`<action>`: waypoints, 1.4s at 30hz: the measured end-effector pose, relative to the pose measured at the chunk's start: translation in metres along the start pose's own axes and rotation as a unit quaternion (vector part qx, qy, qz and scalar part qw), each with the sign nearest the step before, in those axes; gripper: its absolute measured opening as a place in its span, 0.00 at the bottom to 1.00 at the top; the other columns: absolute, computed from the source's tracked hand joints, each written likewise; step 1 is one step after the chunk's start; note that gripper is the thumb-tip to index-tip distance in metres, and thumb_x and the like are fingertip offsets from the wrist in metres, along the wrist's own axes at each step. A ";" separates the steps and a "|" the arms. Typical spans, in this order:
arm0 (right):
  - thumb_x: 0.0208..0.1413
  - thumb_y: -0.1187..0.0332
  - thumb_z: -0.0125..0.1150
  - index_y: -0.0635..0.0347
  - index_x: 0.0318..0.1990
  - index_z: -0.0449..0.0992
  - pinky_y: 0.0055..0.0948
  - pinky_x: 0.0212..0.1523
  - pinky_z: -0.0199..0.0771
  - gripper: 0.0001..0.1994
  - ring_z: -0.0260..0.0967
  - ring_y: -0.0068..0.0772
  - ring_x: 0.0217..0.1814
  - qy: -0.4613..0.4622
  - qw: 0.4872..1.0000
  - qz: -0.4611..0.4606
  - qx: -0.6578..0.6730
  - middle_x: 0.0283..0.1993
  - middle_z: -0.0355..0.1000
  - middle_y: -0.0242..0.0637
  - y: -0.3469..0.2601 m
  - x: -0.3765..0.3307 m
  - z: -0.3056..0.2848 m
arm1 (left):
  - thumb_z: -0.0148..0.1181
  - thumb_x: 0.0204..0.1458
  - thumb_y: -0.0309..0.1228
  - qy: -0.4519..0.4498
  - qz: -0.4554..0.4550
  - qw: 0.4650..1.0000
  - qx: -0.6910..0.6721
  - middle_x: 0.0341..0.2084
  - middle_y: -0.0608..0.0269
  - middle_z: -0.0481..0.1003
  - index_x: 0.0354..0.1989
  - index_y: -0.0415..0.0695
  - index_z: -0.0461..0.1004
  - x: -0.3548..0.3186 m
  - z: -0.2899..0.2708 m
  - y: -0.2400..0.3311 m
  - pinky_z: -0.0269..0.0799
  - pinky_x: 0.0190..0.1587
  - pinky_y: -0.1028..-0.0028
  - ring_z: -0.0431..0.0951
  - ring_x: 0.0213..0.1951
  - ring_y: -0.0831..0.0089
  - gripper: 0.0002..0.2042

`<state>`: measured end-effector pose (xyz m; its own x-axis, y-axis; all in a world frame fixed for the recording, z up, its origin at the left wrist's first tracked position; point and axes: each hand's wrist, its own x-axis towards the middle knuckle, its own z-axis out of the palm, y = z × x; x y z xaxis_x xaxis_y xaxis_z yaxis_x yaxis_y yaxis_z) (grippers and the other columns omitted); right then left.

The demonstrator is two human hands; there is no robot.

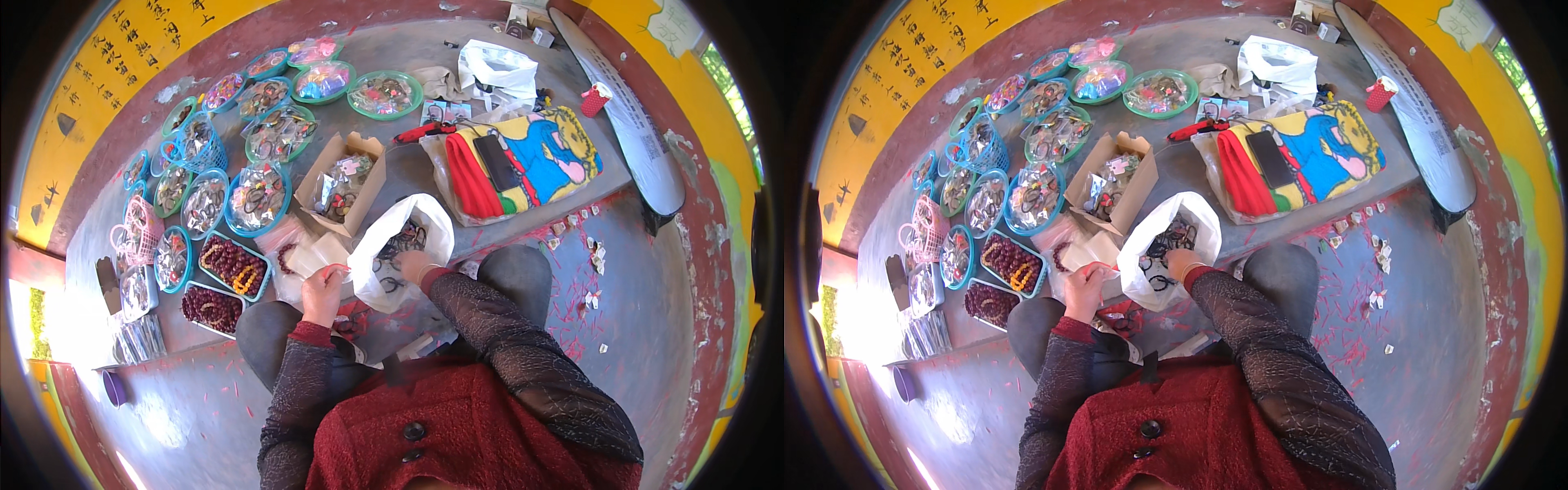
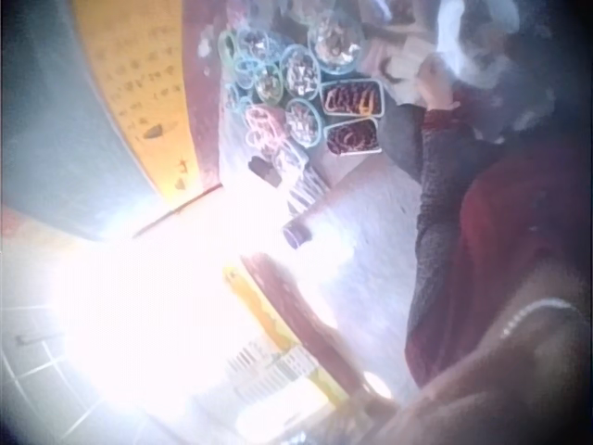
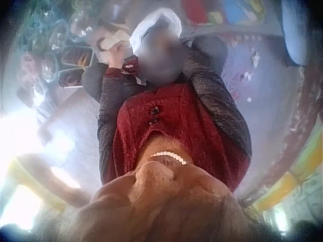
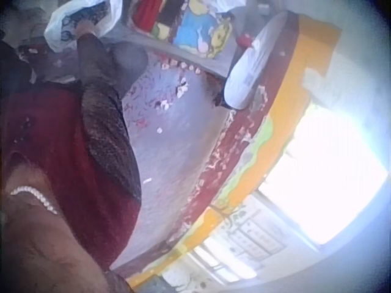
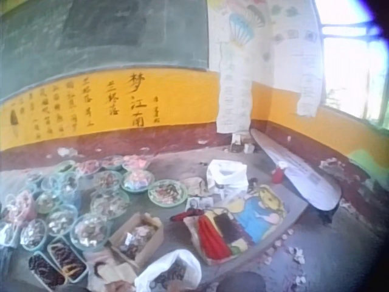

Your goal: The person sits on the floor and sorts small dark beads from a white bag into clear plastic bags. They handle the beads and bags by hand, occasionally picking up items from the surrounding display of beaded bracelets and hair accessories.

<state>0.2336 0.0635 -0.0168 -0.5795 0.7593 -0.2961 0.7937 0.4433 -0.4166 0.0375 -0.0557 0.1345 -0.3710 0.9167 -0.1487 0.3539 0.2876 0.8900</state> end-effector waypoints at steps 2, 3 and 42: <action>0.49 0.68 0.46 0.58 0.35 0.74 0.42 0.39 0.70 0.11 0.71 0.47 0.39 0.012 1.000 0.007 -0.012 0.35 0.73 0.46 -0.011 -0.001 -0.002 | 0.50 0.47 0.30 0.003 -0.005 1.000 0.016 0.23 0.57 0.75 0.31 0.42 0.77 -0.002 -0.001 -0.002 0.69 0.32 0.75 0.76 0.28 0.72 0.09; 0.49 0.68 0.46 0.57 0.35 0.74 0.42 0.38 0.70 0.11 0.71 0.47 0.38 0.021 0.999 0.014 -0.021 0.34 0.73 0.45 -0.013 -0.002 -0.004 | 0.50 0.47 0.30 0.007 -0.005 1.000 0.026 0.23 0.57 0.75 0.31 0.42 0.77 -0.001 0.000 -0.001 0.69 0.32 0.74 0.76 0.28 0.70 0.09; 0.54 0.72 0.54 0.65 0.36 0.73 0.19 0.38 0.66 0.06 0.66 0.17 0.35 -0.093 0.838 -0.173 0.509 0.32 0.72 0.29 -0.087 -0.085 -0.149 | 0.50 0.44 0.32 -0.131 -0.025 0.989 0.060 0.13 0.57 0.71 0.24 0.37 0.75 -0.020 0.026 -0.002 0.68 0.25 0.68 0.74 0.19 0.69 0.11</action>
<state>0.2417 0.0313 0.1729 -0.8366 0.5395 -0.0954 0.0573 -0.0870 -0.9946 0.0661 -0.0672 0.1242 -0.1609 0.9361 -0.3127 0.4463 0.3515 0.8229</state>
